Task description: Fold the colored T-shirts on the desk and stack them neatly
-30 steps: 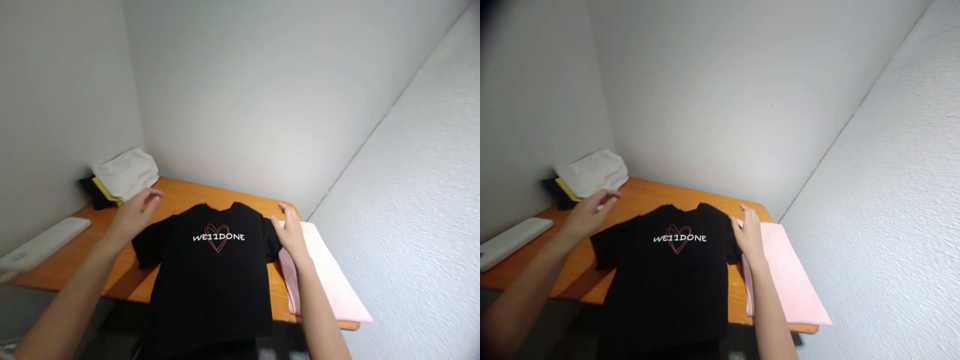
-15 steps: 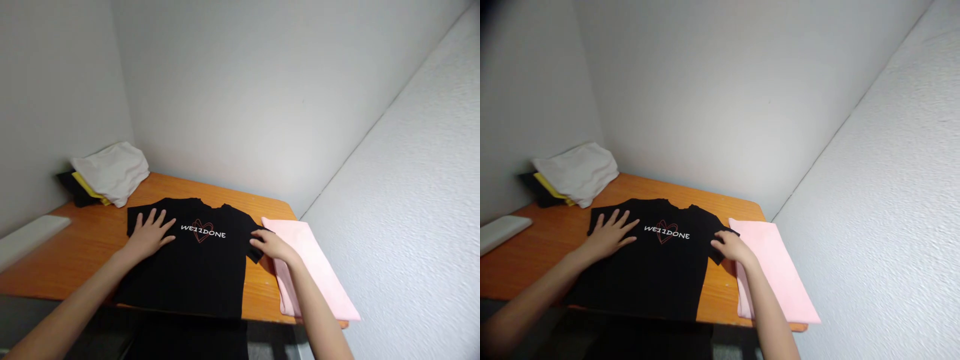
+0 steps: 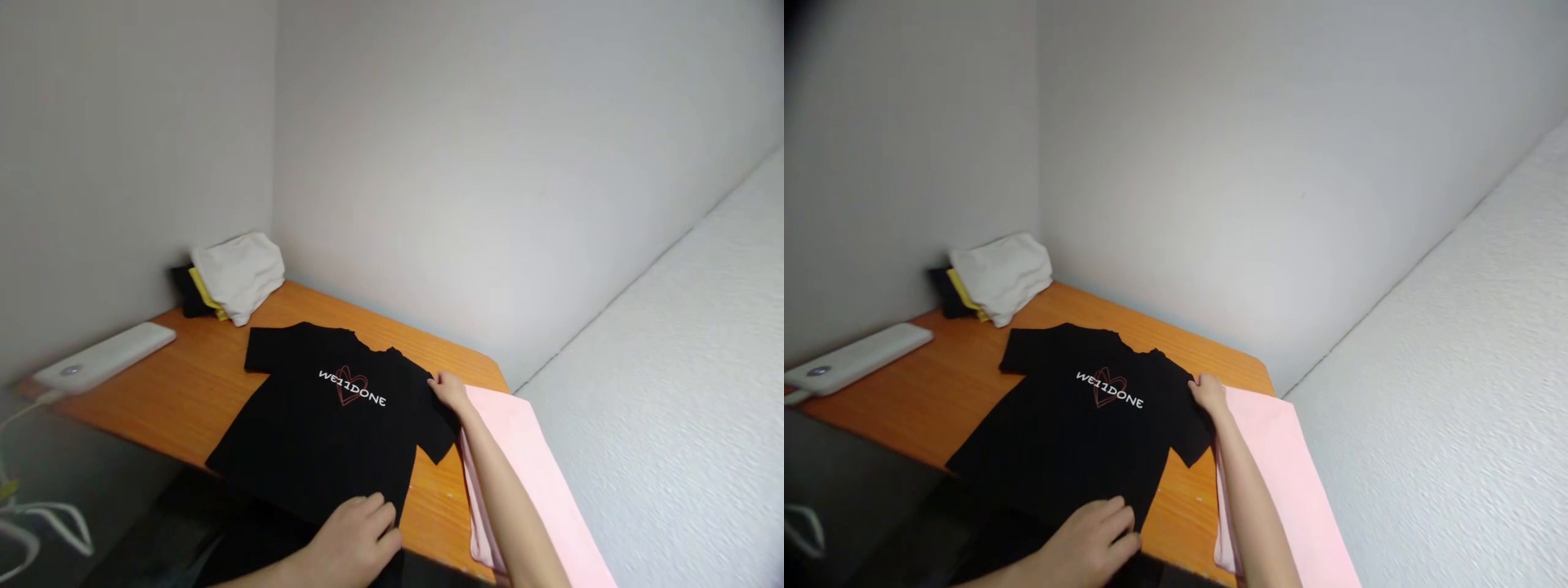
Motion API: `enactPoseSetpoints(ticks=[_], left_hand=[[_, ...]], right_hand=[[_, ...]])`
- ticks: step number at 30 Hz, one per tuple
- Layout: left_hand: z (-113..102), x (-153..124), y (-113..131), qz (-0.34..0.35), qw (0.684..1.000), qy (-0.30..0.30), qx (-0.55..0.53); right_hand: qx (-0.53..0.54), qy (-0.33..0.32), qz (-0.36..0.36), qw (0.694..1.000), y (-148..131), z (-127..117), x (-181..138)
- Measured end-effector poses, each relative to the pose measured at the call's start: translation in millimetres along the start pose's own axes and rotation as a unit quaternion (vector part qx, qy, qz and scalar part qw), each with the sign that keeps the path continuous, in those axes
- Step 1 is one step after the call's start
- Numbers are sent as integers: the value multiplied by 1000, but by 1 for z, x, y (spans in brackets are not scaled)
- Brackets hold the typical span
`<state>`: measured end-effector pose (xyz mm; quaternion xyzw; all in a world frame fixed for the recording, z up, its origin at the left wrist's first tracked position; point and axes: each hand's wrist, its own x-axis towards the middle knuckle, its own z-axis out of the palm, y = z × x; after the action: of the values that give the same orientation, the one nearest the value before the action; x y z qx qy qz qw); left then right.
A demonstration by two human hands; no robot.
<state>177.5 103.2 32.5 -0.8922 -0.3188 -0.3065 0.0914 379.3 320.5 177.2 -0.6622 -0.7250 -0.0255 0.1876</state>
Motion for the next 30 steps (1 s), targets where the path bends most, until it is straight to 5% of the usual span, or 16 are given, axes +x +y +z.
enactPoseSetpoints(ticks=[3,7,10,13,16,20,23,30], left_hand=[[-38,2,0,-74,979,36,-188],[-78,-2,-4,-239,862,124,-430],[-98,-19,-15,-300,794,197,-490],[-110,-50,-36,-351,780,254,-452],[-112,-90,-61,-424,786,292,-342],[-104,-134,-87,-451,850,269,-42],[-97,-150,-94,-429,863,260,67],[-90,-149,-87,-402,895,187,45]], right_hand=[[55,-7,-9,998,-1,-21,6],[142,5,-22,990,-25,-53,18],[189,9,-35,981,-73,-63,35],[208,9,-60,976,-144,-52,55],[203,-4,-92,975,-217,-23,68],[163,-49,-131,977,-278,24,64],[121,-68,-145,980,-287,42,55],[82,-137,-147,976,-269,29,53]])
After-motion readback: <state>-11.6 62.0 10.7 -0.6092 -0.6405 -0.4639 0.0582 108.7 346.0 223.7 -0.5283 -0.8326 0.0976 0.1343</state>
